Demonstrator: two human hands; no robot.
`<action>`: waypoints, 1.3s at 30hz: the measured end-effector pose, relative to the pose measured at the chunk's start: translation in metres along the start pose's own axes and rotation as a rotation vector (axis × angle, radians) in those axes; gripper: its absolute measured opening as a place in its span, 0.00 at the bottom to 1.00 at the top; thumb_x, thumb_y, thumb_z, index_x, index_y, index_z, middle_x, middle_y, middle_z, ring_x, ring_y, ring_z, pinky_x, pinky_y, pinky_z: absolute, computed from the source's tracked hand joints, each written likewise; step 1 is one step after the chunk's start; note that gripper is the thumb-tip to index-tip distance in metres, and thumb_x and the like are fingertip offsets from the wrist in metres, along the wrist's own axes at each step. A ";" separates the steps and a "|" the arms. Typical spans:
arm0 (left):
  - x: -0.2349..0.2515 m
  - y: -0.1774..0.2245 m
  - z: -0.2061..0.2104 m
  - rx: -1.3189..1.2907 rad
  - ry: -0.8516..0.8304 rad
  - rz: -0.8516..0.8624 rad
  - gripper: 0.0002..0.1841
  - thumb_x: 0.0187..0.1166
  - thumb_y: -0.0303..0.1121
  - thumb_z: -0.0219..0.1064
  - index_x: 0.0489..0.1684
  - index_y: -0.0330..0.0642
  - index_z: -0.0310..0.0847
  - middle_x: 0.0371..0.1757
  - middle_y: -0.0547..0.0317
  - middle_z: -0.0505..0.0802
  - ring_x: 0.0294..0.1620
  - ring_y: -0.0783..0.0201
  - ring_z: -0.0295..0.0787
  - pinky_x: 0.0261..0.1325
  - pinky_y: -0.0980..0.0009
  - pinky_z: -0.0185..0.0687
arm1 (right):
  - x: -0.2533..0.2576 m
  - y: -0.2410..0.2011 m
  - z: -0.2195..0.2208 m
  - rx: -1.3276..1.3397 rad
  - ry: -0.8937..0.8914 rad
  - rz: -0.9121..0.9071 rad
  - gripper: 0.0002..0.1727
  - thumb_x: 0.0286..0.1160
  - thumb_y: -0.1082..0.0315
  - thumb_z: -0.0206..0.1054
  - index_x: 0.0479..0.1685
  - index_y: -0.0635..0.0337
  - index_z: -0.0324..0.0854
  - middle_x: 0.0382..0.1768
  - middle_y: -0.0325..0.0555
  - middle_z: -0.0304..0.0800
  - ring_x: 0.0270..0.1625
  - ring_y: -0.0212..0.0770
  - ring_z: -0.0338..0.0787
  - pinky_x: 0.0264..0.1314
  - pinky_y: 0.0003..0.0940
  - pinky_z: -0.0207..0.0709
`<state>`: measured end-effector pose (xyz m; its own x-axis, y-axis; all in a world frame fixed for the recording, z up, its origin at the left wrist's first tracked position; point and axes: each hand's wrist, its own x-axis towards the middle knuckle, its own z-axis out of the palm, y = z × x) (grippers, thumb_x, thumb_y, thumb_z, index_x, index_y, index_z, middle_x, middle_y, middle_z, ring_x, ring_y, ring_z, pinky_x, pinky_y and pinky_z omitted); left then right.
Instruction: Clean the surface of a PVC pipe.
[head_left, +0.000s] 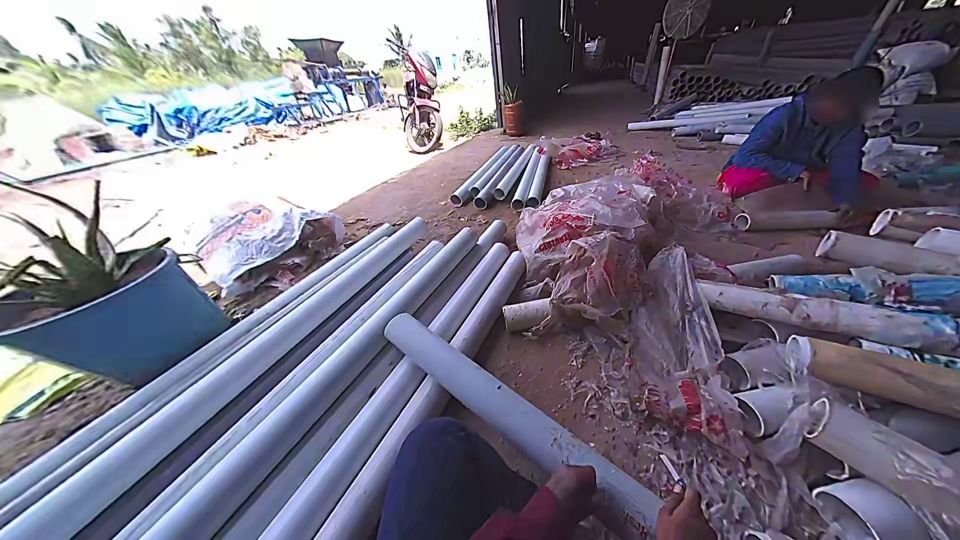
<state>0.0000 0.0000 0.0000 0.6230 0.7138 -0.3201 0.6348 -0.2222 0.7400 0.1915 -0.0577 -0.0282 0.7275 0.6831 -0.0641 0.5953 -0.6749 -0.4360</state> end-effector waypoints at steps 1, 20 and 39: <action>-0.004 0.000 -0.017 -0.107 0.186 0.046 0.19 0.85 0.37 0.64 0.44 0.22 0.84 0.40 0.33 0.92 0.46 0.42 0.92 0.57 0.47 0.83 | 0.001 0.000 -0.001 -0.010 -0.006 0.006 0.24 0.91 0.63 0.48 0.71 0.72 0.78 0.54 0.69 0.93 0.59 0.68 0.93 0.63 0.65 0.80; -0.028 -0.045 -0.046 0.186 0.227 0.105 0.33 0.78 0.39 0.73 0.83 0.35 0.72 0.90 0.27 0.61 0.93 0.21 0.38 0.83 0.18 0.18 | 0.055 0.126 -0.243 1.049 0.848 0.700 0.23 0.95 0.73 0.44 0.81 0.78 0.64 0.76 0.71 0.75 0.72 0.53 0.81 0.71 0.42 0.73; 0.001 -0.064 -0.016 0.625 0.318 0.191 0.48 0.50 0.23 0.87 0.84 0.48 0.75 0.84 0.34 0.76 0.88 0.22 0.58 0.81 0.16 0.37 | 0.054 0.357 -0.178 0.571 0.342 0.689 0.18 0.94 0.72 0.51 0.68 0.77 0.79 0.67 0.74 0.82 0.69 0.58 0.80 0.76 0.52 0.65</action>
<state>-0.0477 0.0254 -0.0379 0.6462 0.7622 0.0383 0.7302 -0.6321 0.2594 0.5042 -0.3110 -0.0276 0.9698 0.0067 -0.2436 -0.1913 -0.5984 -0.7780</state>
